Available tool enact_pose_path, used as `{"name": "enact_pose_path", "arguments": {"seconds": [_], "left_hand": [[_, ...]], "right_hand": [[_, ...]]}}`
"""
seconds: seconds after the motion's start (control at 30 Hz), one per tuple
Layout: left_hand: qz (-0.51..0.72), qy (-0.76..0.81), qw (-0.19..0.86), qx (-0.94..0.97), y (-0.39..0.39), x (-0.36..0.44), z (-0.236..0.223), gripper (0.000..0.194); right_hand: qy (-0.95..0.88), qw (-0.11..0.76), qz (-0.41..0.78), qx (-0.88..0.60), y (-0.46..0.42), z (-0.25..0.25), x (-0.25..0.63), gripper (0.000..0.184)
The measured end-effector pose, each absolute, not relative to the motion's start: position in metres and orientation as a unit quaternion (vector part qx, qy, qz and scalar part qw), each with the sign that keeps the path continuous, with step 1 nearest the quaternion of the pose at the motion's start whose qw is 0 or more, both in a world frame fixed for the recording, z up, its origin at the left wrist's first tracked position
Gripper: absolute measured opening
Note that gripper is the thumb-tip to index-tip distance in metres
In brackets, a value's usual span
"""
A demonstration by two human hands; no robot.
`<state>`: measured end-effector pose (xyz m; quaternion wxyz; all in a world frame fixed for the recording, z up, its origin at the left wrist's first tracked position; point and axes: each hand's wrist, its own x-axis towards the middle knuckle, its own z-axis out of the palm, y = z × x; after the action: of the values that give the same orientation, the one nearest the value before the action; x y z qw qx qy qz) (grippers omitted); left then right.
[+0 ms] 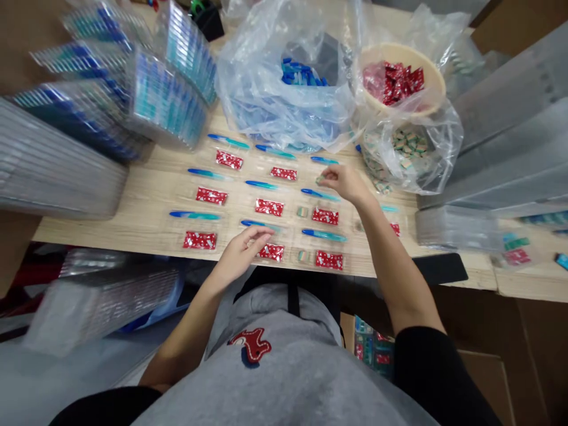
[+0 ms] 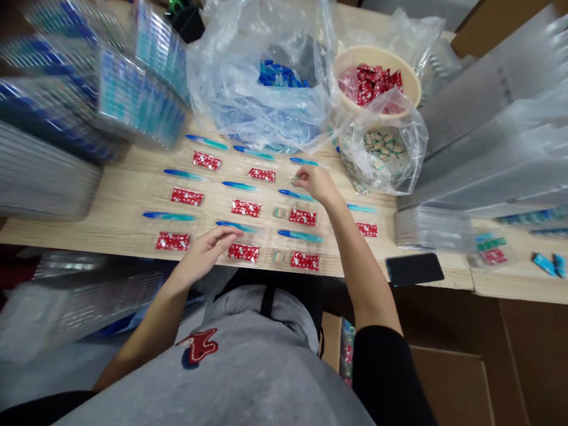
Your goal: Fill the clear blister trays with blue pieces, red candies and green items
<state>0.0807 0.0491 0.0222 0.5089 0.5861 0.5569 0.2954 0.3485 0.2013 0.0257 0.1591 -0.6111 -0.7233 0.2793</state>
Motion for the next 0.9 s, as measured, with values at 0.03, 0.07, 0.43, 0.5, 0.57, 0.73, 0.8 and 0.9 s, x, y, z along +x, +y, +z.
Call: {"name": "enact_pose_path", "arguments": {"seconds": [0.03, 0.07, 0.43, 0.5, 0.57, 0.73, 0.8, 0.9], "left_hand": [[0.301, 0.561, 0.506, 0.582, 0.049, 0.079, 0.022, 0.036], [0.306, 0.564, 0.505, 0.577, 0.049, 0.077, 0.021, 0.036], [0.318, 0.575, 0.508, 0.557, 0.061, 0.061, 0.012, 0.035], [0.318, 0.575, 0.507, 0.557, 0.063, 0.06, 0.013, 0.036], [0.32, 0.574, 0.509, 0.556, 0.064, 0.061, 0.014, 0.035], [0.317, 0.577, 0.512, 0.552, 0.063, 0.062, 0.012, 0.035], [0.313, 0.577, 0.519, 0.548, 0.062, 0.062, 0.009, 0.036], [0.303, 0.572, 0.533, 0.545, 0.06, 0.061, 0.004, 0.038]], "right_hand": [[-0.739, 0.124, 0.269, -0.605, 0.213, 0.026, 0.343, 0.014], [-0.753, 0.085, 0.26, -0.599, 0.224, 0.027, 0.338, 0.012], [-0.772, -0.078, 0.244, -0.582, 0.268, 0.019, 0.327, 0.005], [-0.777, -0.063, 0.234, -0.581, 0.272, 0.015, 0.327, 0.01], [-0.784, -0.058, 0.226, -0.576, 0.276, 0.01, 0.327, 0.014], [-0.794, -0.024, 0.211, -0.57, 0.278, -0.003, 0.326, 0.01], [-0.792, -0.001, 0.199, -0.577, 0.276, -0.007, 0.325, 0.011], [-0.79, 0.015, 0.197, -0.581, 0.272, -0.012, 0.324, 0.01]]}}
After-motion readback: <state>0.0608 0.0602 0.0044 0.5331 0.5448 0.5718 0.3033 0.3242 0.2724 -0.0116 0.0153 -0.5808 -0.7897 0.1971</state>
